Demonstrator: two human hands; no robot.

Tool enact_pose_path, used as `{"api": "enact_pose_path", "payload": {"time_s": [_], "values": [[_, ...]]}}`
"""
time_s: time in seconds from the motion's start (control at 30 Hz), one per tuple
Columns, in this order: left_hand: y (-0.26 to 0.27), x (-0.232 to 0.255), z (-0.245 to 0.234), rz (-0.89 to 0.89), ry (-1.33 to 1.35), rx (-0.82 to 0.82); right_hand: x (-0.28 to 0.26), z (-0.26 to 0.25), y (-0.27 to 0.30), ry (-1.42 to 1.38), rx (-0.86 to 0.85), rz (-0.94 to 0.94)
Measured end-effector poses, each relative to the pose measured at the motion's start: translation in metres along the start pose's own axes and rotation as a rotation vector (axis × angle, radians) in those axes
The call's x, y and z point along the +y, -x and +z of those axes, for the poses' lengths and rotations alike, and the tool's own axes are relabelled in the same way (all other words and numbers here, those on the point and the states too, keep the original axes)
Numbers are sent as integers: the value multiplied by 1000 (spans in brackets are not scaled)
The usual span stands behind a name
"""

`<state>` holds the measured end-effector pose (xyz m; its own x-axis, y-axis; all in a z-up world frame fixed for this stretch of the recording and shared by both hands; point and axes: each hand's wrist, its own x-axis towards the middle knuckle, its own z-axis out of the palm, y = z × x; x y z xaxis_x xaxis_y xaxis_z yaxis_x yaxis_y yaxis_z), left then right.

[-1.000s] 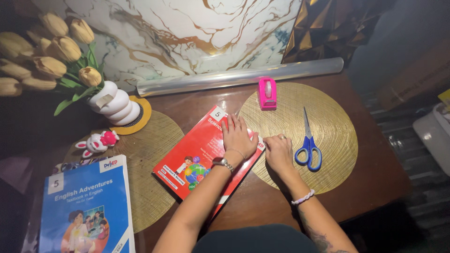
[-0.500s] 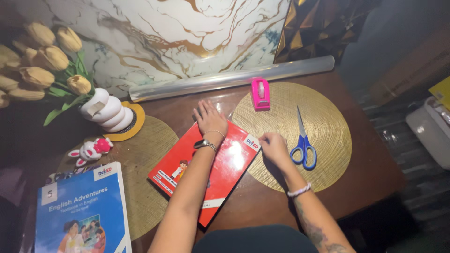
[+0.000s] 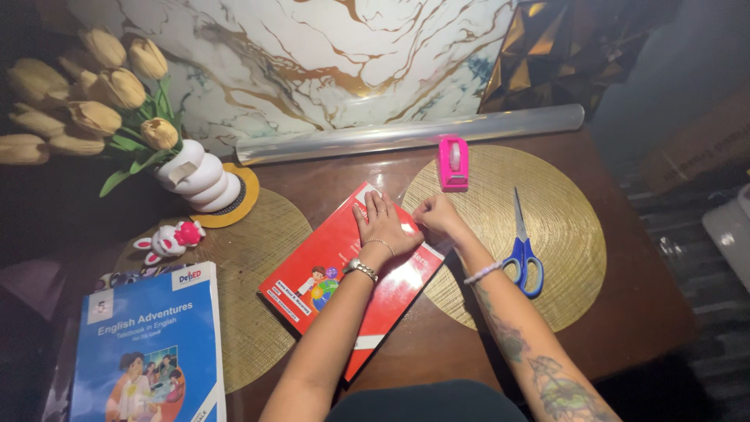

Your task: The person covers a red textbook with clear plastic film, smoothing it and taping the edges. They then pick up a yellow textbook and begin to cover it with the same plastic film.

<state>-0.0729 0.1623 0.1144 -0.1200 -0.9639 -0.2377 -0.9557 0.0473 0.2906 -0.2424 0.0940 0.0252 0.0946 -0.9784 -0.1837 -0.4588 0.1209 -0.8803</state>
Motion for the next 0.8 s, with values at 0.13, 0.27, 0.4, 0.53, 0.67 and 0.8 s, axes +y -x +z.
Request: {"api": "enact_pose_path", "payload": {"time_s": [0.13, 0.27, 0.4, 0.53, 0.67, 0.8], "values": [[1, 0, -2, -24, -11, -10, -12, 26, -32, 47, 93, 6], [0, -2, 1, -24, 13, 39, -34, 46, -66, 159, 103, -42], [-4, -7, 7, -14, -28, 31, -49, 67, -98, 203, 102, -130], [-2, -7, 6, 5, 53, 108, -46, 67, -111, 50, -39, -183], [-2, -6, 2, -10, 46, 31, -46, 64, -109, 235, -14, -297], [-7, -9, 13, 13, 20, 73, -43, 67, -106, 319, 38, -241]]}}
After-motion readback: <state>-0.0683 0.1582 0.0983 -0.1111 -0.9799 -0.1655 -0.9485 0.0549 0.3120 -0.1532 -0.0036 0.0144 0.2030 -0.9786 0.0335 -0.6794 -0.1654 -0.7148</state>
